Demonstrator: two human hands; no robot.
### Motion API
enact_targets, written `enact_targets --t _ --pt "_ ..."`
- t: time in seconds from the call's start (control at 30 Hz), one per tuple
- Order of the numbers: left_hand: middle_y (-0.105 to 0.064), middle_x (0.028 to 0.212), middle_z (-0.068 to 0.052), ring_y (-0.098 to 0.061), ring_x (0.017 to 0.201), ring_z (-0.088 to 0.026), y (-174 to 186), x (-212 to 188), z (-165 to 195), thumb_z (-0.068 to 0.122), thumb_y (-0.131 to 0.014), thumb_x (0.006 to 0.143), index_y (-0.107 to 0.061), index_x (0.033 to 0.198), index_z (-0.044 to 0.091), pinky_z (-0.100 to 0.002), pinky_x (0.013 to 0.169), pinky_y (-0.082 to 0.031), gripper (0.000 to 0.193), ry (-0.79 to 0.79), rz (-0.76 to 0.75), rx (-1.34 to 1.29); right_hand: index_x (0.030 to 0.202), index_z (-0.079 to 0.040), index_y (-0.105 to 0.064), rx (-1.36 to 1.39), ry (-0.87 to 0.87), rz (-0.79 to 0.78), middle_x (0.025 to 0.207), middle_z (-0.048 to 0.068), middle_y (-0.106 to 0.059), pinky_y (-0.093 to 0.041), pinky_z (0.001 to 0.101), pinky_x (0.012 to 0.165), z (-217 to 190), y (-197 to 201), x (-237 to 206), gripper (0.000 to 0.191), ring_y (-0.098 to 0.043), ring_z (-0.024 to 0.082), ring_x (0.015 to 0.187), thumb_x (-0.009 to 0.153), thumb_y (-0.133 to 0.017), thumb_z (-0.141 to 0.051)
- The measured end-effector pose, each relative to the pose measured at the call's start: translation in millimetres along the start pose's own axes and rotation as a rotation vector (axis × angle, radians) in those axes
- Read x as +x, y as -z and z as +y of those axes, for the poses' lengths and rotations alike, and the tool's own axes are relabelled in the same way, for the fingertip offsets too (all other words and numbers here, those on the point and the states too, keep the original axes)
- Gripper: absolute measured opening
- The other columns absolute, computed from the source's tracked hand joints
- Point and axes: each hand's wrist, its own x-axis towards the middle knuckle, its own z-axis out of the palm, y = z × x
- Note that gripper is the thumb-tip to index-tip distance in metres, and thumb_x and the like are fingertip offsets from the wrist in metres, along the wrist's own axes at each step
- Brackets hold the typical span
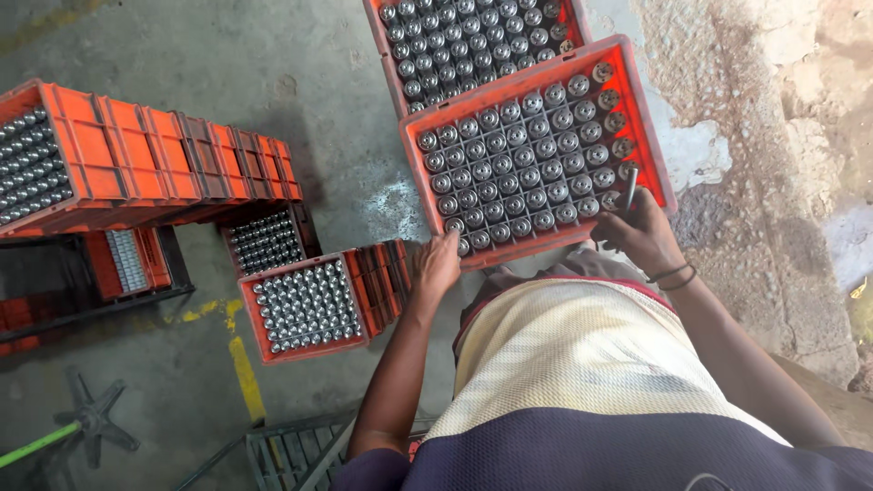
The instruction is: The person repeatedly picks up small cylindrical metal parts from a red crate, briefly inspects them, and places them back into the crate. The person uses a small metal tool in the right hand while handling the parts with the left hand.
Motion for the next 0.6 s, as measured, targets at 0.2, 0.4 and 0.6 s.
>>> enact_targets --t 0.2,0.4,0.6 --pt "-0.074 0.089 -0.018 -0.075 0.083 -0.035 -8.9 17.5 17.9 0.027 -0.082 0.086 -0.066 0.093 0.007 -0.049 0.069 -0.057 0.026 -0.002 0.089 0.082 0.116 -0.003 -0.035 0.256 -0.064 -0.027 0.100 0.016 -0.068 -0.065 0.0375 0.070 8.5 -2.9 13.1 0.030 -0.074 0.024 0.084 0.101 -0.061 -0.008" --pt "-0.076 0.086 -0.014 -0.073 0.081 -0.031 44.3 -3.8 1.6 0.023 -0.092 0.065 -0.067 0.094 0.008 -0.044 0.071 -0.056 0.041 0.036 0.030 -0.128 0.118 -0.005 -0.035 0.403 0.000 -0.023 0.101 0.014 -0.064 -0.065 0.0400 0.076 19.8 -8.4 27.2 0.029 -0.072 0.025 0.087 0.101 -0.059 -0.005" --pt "-0.071 0.116 -0.003 -0.072 0.103 -0.016 49.4 -39.5 15.2 0.030 -0.081 0.093 -0.062 0.121 0.011 -0.035 0.087 -0.062 0.039 -0.398 0.259 -1.716 0.120 -0.010 -0.039 0.565 0.107 0.029 0.105 0.007 -0.059 -0.062 0.0373 0.081 7.0 -24.5 29.9 0.019 -0.067 0.017 0.092 0.109 -0.053 -0.005"
